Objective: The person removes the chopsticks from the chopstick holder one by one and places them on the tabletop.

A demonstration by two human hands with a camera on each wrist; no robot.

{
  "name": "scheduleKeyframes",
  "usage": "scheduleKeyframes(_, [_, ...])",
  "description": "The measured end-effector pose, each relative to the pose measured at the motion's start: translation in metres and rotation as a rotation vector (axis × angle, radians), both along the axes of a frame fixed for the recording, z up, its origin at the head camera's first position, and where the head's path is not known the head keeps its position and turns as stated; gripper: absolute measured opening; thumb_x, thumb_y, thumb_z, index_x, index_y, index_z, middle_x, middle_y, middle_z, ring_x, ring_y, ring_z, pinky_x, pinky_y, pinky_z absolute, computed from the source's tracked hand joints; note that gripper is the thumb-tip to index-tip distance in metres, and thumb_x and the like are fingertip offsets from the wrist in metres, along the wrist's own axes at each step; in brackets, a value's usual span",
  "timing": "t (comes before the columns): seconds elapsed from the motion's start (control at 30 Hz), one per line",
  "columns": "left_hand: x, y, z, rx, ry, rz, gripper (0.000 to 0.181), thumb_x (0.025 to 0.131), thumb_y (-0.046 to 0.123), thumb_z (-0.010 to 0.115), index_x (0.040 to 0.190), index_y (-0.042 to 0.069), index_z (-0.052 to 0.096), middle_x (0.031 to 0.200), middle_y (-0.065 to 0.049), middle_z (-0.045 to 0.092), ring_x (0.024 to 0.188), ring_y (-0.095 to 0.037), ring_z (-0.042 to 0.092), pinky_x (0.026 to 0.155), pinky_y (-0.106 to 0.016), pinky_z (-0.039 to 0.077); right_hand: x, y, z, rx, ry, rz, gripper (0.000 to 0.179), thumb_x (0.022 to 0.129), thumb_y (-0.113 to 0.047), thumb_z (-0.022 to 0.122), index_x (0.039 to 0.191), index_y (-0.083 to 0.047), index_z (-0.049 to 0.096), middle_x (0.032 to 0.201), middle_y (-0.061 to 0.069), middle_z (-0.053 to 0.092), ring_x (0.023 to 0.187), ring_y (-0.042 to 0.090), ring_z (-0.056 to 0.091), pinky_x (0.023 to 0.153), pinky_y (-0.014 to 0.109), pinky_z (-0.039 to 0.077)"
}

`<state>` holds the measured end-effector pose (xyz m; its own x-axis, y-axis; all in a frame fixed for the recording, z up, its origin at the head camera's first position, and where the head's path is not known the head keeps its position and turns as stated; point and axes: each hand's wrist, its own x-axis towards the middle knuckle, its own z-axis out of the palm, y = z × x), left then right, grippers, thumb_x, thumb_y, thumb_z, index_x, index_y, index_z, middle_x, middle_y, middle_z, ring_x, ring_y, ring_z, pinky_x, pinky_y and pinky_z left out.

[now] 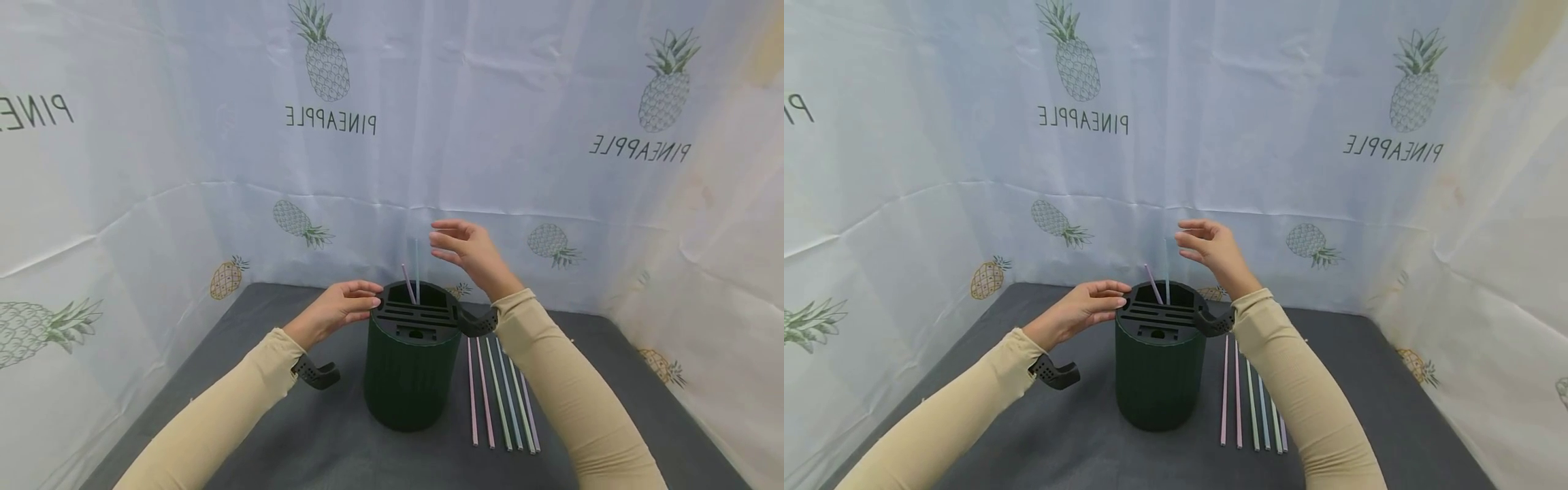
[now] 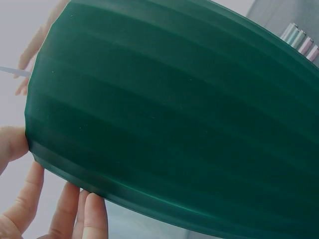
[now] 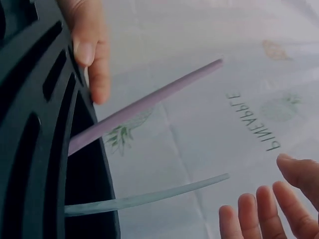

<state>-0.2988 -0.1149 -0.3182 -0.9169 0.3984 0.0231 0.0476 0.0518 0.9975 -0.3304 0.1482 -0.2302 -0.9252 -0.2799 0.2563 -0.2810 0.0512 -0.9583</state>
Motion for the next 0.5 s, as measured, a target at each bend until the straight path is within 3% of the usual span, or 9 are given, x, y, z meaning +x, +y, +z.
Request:
scheduleKeyframes(0.23, [0.0, 0.001, -0.001, 0.009, -0.003, 0.004, 0.041, 0.094, 0.014, 0.064, 0.132, 0.003, 0.054, 0.139, -0.014, 0.049, 0.122, -0.024, 0.053, 0.112, -0.05, 0.038, -0.011, -0.012, -0.002, 0.12, -0.108, 0.014, 0.041, 0.095, -0.009, 0.062, 0.132, 0.002, 0.052, 0.135, 0.018, 0.051, 0.124, 0.031, 0.054, 0.096, 0.036, 0.053])
scheduleKeyframes(0.5, [0.001, 0.001, -0.001, 0.004, 0.001, 0.007, 0.041, 0.094, 0.015, 0.064, 0.132, 0.003, 0.054, 0.138, -0.014, 0.05, 0.122, -0.024, 0.053, 0.111, -0.049, 0.039, -0.014, -0.017, -0.007, 0.23, -0.188, 0.027, 0.044, 0.092, -0.008, 0.065, 0.132, 0.002, 0.05, 0.135, 0.02, 0.052, 0.12, 0.031, 0.057, 0.099, 0.042, 0.051])
